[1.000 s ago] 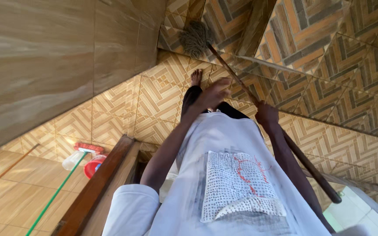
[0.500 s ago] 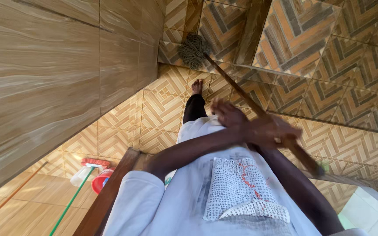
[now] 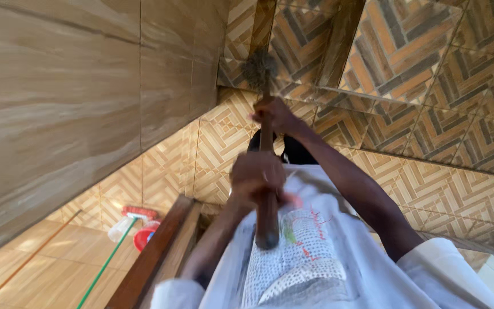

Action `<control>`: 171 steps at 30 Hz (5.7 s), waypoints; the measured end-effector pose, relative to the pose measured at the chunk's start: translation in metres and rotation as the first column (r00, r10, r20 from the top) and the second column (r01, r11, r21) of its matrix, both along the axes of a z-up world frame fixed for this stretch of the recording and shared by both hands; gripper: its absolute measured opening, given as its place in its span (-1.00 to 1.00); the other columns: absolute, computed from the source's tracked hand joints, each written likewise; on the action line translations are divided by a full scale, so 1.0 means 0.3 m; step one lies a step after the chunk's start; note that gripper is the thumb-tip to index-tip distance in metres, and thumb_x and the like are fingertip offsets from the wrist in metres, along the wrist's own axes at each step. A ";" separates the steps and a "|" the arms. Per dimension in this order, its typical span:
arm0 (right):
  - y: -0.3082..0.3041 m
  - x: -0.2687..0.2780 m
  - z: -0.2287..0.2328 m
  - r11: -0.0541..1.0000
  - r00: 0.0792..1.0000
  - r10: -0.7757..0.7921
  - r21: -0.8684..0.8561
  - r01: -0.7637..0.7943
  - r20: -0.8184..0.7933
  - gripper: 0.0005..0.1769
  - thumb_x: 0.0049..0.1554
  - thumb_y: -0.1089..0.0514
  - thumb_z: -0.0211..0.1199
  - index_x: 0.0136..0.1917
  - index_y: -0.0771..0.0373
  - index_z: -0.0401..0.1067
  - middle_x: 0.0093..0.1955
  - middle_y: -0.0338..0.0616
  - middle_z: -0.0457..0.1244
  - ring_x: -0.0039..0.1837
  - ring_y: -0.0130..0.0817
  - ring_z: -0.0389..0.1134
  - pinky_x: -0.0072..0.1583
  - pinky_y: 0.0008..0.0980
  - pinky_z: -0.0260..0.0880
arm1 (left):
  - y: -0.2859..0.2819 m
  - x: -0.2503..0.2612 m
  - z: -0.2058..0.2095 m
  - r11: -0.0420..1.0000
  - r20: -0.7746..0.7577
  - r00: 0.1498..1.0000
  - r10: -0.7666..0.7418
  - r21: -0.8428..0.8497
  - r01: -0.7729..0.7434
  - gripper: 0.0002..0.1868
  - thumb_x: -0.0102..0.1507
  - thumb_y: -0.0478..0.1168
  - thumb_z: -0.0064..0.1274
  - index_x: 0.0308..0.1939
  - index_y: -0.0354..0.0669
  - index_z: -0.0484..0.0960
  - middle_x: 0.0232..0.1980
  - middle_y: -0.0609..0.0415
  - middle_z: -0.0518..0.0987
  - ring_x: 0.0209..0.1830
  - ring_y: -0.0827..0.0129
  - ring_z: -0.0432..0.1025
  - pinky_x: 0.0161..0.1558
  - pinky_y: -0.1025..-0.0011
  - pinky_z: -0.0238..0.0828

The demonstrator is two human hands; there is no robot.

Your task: The person cleans the tiled floor using a mop, dipping the mop head into a bucket of water and wringing it out by hand before continuing to scrub various sections of the room.

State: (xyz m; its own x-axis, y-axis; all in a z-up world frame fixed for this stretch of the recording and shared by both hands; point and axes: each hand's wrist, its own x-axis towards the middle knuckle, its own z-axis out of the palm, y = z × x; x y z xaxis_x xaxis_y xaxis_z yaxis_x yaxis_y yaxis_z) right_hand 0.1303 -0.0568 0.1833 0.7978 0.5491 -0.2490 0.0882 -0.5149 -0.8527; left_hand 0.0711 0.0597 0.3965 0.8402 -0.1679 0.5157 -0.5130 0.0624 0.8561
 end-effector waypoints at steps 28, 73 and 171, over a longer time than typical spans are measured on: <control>0.371 -0.018 -0.379 0.750 0.868 0.314 0.460 -0.475 0.384 -0.86 -0.34 0.21 0.20 -0.49 0.13 0.24 -0.56 -0.20 0.14 -0.46 -0.23 0.22 -0.38 -0.29 0.16 | 0.101 -0.158 -0.052 0.531 -0.426 0.551 0.718 -0.178 -0.829 -0.70 0.22 -0.24 -0.10 -0.58 -0.08 0.20 -0.68 0.25 0.09 -0.73 0.62 0.07 -0.49 0.55 0.15; 0.410 0.075 -0.289 0.925 0.992 -0.040 0.380 -0.007 0.117 -0.82 -0.08 0.23 0.05 -0.49 0.26 0.22 -0.54 -0.02 0.14 -0.44 -0.13 0.21 -0.31 -0.21 0.18 | 0.357 0.096 -0.143 0.472 -0.399 0.513 0.760 -0.204 -0.858 -0.64 0.22 -0.21 -0.04 -0.58 -0.01 0.14 -0.70 0.21 0.11 -0.78 0.49 -0.02 -0.77 0.55 -0.08; -0.132 -1.075 0.470 0.357 0.474 -0.880 -0.699 0.620 -0.029 -0.59 0.00 0.00 0.02 0.13 0.08 0.25 -0.31 0.09 0.26 -0.25 0.01 0.29 -0.21 -0.09 0.27 | -0.472 -0.296 -1.051 -0.002 -0.220 0.217 -0.951 0.706 0.708 -0.83 -0.29 -0.15 0.05 -0.69 -0.10 0.49 -0.58 0.00 0.46 -0.48 0.08 0.37 -0.44 0.17 0.29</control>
